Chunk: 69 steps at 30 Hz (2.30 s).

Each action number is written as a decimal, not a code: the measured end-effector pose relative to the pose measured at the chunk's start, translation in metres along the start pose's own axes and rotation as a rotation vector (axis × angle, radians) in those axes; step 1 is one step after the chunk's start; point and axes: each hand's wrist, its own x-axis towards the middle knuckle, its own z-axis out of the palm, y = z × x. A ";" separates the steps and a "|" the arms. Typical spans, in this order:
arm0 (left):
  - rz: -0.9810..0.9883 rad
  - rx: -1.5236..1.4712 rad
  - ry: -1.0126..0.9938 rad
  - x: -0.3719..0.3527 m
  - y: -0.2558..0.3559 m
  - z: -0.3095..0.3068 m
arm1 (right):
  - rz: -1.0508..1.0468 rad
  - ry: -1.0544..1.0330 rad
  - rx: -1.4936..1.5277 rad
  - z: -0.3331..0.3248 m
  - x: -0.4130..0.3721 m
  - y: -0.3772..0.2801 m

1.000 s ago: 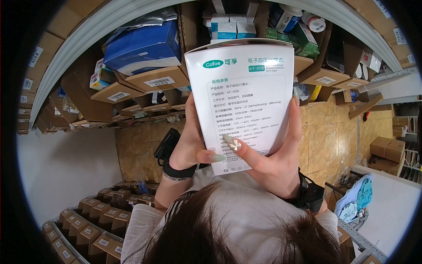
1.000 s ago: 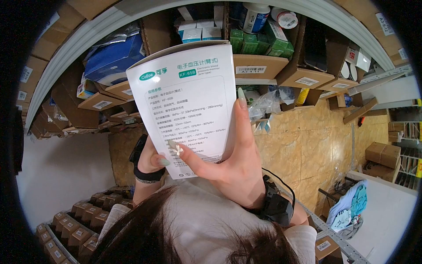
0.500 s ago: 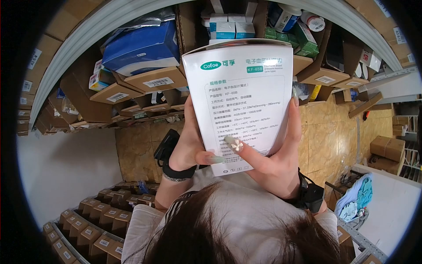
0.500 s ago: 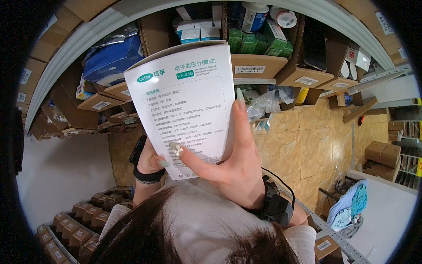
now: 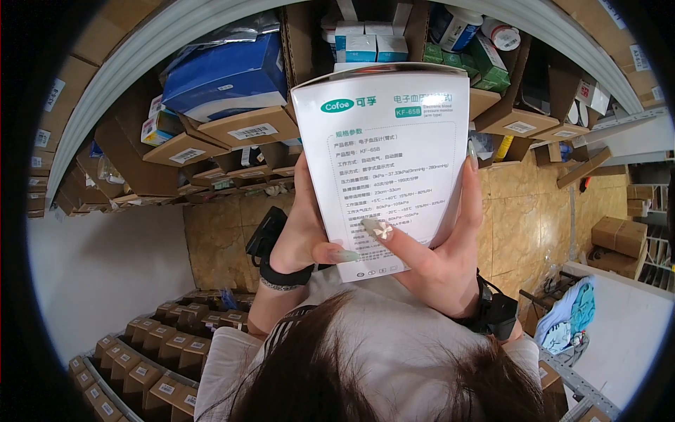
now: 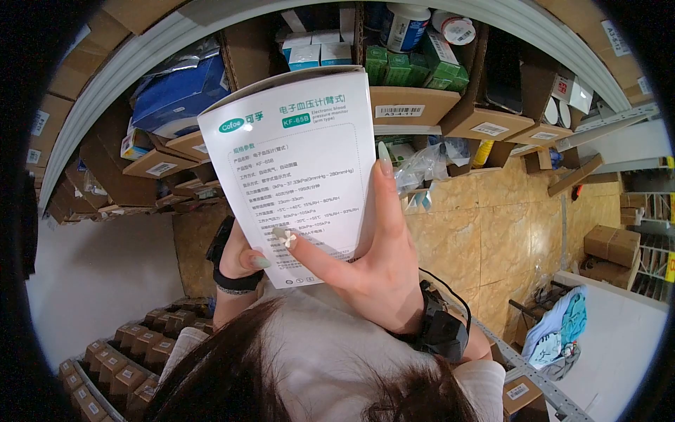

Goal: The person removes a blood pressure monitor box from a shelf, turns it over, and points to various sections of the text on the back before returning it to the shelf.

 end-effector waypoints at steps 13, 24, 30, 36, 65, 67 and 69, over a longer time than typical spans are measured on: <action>-0.017 -0.005 0.010 0.000 0.000 -0.001 | -0.054 0.009 -0.080 0.001 -0.005 0.004; -0.016 -0.009 0.002 -0.001 0.000 -0.001 | -0.101 0.019 -0.144 0.001 -0.008 0.008; -0.011 0.012 -0.005 -0.001 0.001 0.000 | -0.125 0.006 -0.152 0.001 -0.009 0.010; -0.008 0.016 -0.027 -0.001 0.000 -0.001 | -0.179 -0.019 -0.138 -0.001 -0.008 0.011; -0.007 -0.055 -0.052 -0.003 0.000 -0.003 | -0.151 -0.003 0.145 -0.004 -0.009 0.018; -0.003 -0.093 -0.044 -0.004 0.001 -0.003 | -0.202 -0.048 0.452 -0.011 -0.005 0.018; 0.011 -0.086 -0.053 -0.003 -0.001 -0.004 | -0.033 -0.074 0.675 -0.017 -0.011 0.018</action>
